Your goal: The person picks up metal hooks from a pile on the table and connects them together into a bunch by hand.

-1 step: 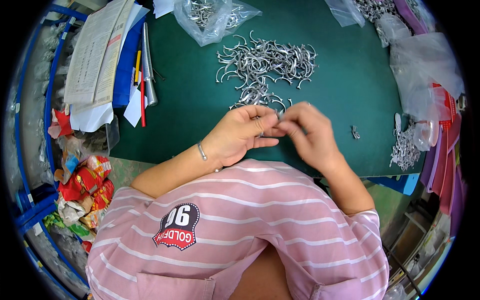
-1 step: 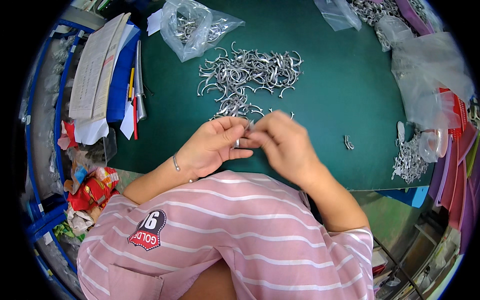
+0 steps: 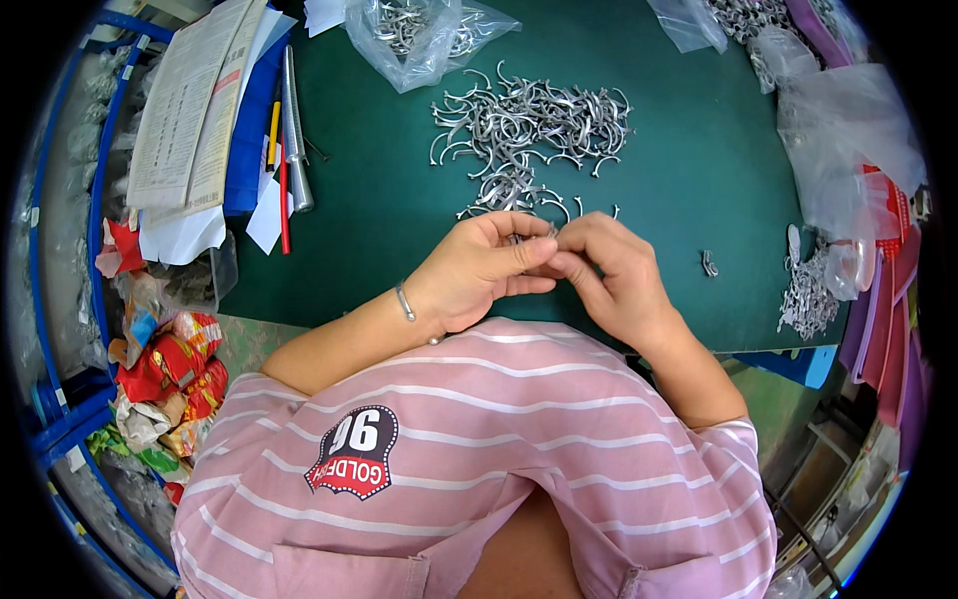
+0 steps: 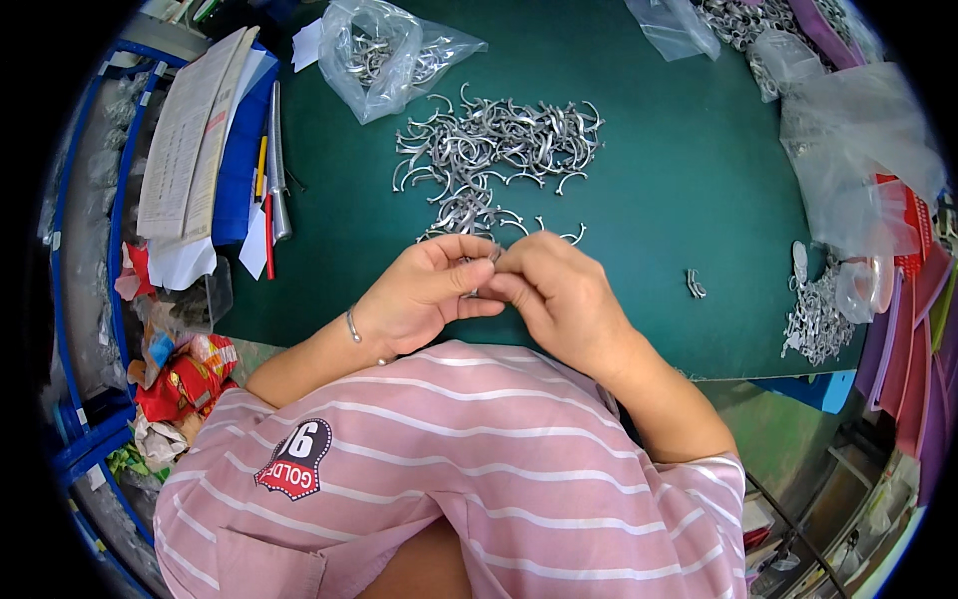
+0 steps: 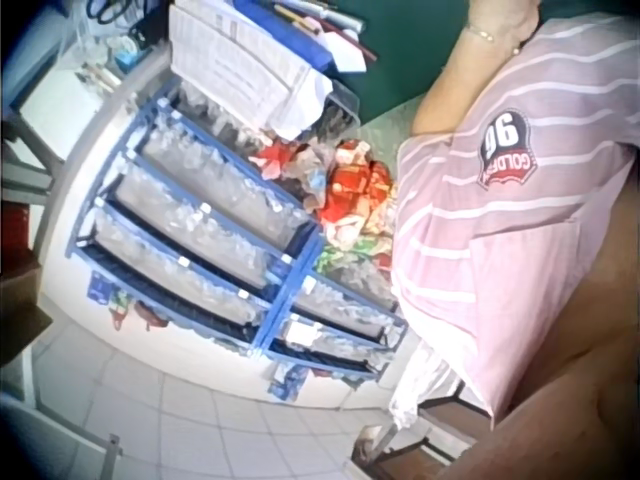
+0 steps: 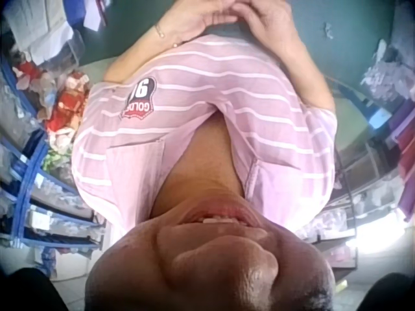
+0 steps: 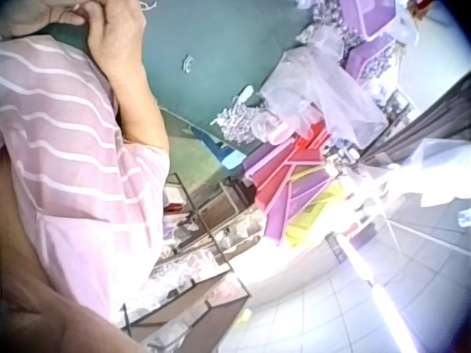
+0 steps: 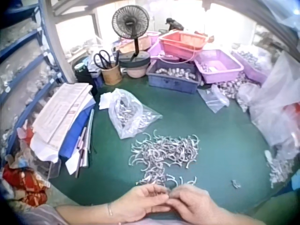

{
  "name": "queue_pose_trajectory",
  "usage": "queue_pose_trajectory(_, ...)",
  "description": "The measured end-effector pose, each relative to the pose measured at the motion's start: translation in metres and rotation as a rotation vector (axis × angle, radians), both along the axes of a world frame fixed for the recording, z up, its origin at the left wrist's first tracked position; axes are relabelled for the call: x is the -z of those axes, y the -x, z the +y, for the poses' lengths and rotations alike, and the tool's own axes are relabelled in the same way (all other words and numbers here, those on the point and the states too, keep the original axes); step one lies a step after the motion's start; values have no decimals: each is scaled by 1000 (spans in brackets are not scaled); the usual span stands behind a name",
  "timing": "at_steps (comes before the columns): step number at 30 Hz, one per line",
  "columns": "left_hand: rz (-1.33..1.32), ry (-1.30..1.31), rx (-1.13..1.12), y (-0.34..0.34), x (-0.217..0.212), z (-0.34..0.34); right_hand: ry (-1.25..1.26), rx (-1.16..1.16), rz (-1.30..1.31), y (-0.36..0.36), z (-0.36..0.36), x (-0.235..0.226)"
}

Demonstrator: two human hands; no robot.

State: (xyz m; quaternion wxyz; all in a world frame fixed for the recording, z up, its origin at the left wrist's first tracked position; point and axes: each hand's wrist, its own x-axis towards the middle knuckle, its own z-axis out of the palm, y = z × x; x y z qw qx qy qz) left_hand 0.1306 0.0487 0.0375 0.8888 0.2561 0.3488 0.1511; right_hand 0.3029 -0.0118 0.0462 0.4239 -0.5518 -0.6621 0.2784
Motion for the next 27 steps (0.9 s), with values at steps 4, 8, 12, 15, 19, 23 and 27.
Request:
queue_pose_trajectory(4,12,-12,-34,4,6,2,-45,186,-126,-14,15,8)
queue_pose_trajectory(8,-8,3,-47,3,-4,4,71,370,-419,-30,33,26)
queue_pose_trajectory(12,-68,-24,-23,10,-2,6,216,318,-363,-42,26,22)
queue_pose_trajectory(15,-68,-9,11,12,0,8,261,280,-101,-47,17,18)
queue_pose_trajectory(19,-35,79,-52,-4,-10,2,70,43,21,-23,-2,-2)
queue_pose_trajectory(23,15,29,-1,-4,0,1,19,61,-104,-25,-4,4)
queue_pose_trajectory(27,-17,103,-11,2,3,4,10,144,-383,-38,1,13)
